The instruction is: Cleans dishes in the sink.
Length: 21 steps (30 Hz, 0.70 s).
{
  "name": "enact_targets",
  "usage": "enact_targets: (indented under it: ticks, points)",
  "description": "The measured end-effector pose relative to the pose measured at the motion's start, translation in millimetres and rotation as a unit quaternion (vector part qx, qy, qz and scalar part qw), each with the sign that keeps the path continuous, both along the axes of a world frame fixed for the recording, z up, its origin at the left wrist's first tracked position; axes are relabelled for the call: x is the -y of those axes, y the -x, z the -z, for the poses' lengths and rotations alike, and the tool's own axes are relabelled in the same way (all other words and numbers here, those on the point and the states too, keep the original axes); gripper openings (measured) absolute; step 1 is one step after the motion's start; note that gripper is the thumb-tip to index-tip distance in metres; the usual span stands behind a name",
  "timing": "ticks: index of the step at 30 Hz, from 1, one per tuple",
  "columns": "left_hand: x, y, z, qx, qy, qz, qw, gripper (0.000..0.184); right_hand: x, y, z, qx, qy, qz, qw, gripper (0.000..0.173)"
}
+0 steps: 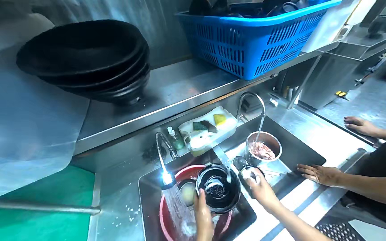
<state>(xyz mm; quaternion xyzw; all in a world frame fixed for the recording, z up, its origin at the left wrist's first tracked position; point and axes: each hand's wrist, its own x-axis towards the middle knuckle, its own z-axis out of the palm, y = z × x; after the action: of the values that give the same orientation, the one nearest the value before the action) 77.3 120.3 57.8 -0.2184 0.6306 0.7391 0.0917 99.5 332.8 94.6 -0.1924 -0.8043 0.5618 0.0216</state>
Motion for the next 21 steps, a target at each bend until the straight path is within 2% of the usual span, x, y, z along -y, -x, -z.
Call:
enact_targets:
  ticks: [2,3,4,6,7,9,10,11,13,16,17,19,21]
  points:
    - [-18,-4,6,0.024,-0.035,0.054,0.998,0.061,11,-10,23,0.052,0.173,0.04,0.983,0.08]
    - [-24,-6,9,0.024,-0.06,0.092,0.994,0.062,11,-14,34,0.069,0.211,0.048,0.974,0.088]
    - [-26,-7,15,0.016,-0.094,0.134,0.986,0.064,5,-17,42,0.082,0.222,0.062,0.97,0.084]
    - [-24,-6,34,0.022,-0.15,0.195,0.969,0.062,-14,-18,55,0.109,0.2,0.119,0.966,0.064]
    - [-19,-5,51,0.042,-0.135,0.218,0.966,0.059,-26,-18,60,0.123,0.186,0.149,0.963,0.059]
    - [0,-7,101,0.085,0.047,0.266,0.959,0.049,-49,-17,66,0.138,0.171,0.208,0.953,0.051]
    - [14,-8,128,0.107,0.151,0.299,0.936,0.047,-59,-15,69,0.142,0.167,0.234,0.947,0.049]
    - [28,-10,153,0.132,0.235,0.334,0.903,0.046,-68,-13,73,0.15,0.163,0.254,0.942,0.047]
    - [50,-16,190,0.176,0.341,0.409,0.828,0.044,-82,-7,86,0.178,0.158,0.291,0.927,0.044]
    - [68,-24,217,0.214,0.442,0.515,0.703,0.05,-92,2,115,0.255,0.191,0.359,0.877,0.036]
    - [70,-24,221,0.226,0.45,0.531,0.682,0.051,-92,7,124,0.281,0.219,0.38,0.854,0.036]
    - [75,-28,238,0.221,0.459,0.534,0.675,0.052,-88,17,142,0.315,0.269,0.413,0.811,0.037]
    - [78,-34,239,0.172,0.482,0.525,0.68,0.05,-83,21,164,0.336,0.26,0.41,0.807,0.031]
